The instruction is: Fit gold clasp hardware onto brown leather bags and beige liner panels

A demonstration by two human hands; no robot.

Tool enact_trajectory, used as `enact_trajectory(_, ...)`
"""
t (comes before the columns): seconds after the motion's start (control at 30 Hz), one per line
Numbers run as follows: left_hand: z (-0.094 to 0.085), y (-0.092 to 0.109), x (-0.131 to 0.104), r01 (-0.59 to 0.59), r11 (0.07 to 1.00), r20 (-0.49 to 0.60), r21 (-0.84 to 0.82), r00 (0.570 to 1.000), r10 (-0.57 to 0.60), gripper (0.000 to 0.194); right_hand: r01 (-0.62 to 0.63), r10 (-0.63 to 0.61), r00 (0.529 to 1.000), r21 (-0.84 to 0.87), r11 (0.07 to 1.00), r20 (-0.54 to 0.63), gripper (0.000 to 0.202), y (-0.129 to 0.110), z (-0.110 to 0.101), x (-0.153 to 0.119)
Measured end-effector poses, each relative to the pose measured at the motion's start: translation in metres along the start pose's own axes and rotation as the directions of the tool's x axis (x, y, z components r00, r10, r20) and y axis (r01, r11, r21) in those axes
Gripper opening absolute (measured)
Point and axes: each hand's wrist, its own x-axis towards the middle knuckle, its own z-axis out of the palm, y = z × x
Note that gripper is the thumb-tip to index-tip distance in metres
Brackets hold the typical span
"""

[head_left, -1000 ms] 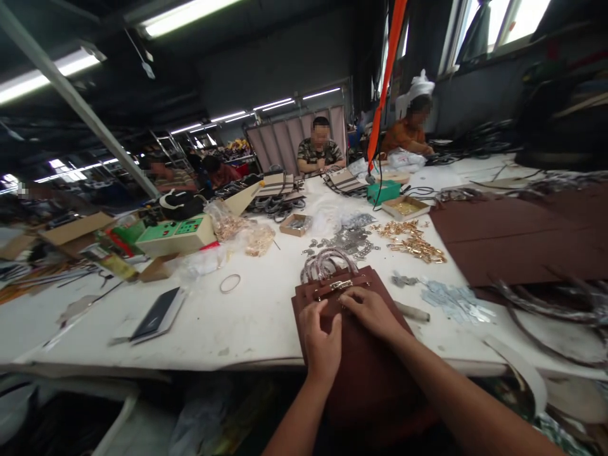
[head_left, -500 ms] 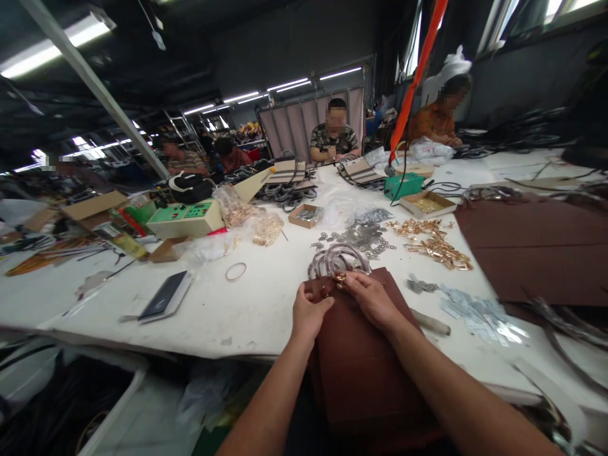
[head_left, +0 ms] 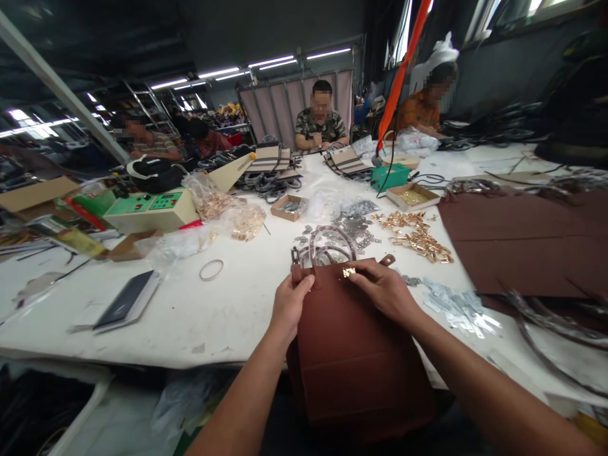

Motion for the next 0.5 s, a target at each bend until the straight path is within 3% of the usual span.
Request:
enact_trajectory(0.07, -0.001, 0.002, 0.002, 0.189, 0.969, 0.145, -0.160, 0.975, -0.166, 0.041, 0.054, -0.049, 0.996, -0.055, 0.997, 0.077, 0.026, -0.001, -0.006, 0.002)
enact_trajectory(0.17, -0.004, -0.002, 0.008, 0.427, 0.865, 0.313, -0.264, 0.886, -0.342, 0.041, 0.112, -0.090, 0.979, -0.111, 0.987, 0.181, 0.025, 0.000, -0.011, 0.007)
enact_trajectory(0.37, -0.004, -0.019, 0.021, 0.534, 0.785, 0.467, -0.314, 0.807, -0.362, 0.039, 0.161, -0.093, 0.951, -0.215, 0.963, 0.295, 0.027, 0.007, -0.019, 0.015)
enact_trajectory(0.5, -0.003, -0.025, 0.027, 0.564, 0.765, 0.515, -0.310, 0.776, -0.364, 0.042, 0.212, -0.069, 0.925, -0.358, 0.909, 0.374, 0.031, 0.010, -0.021, 0.023)
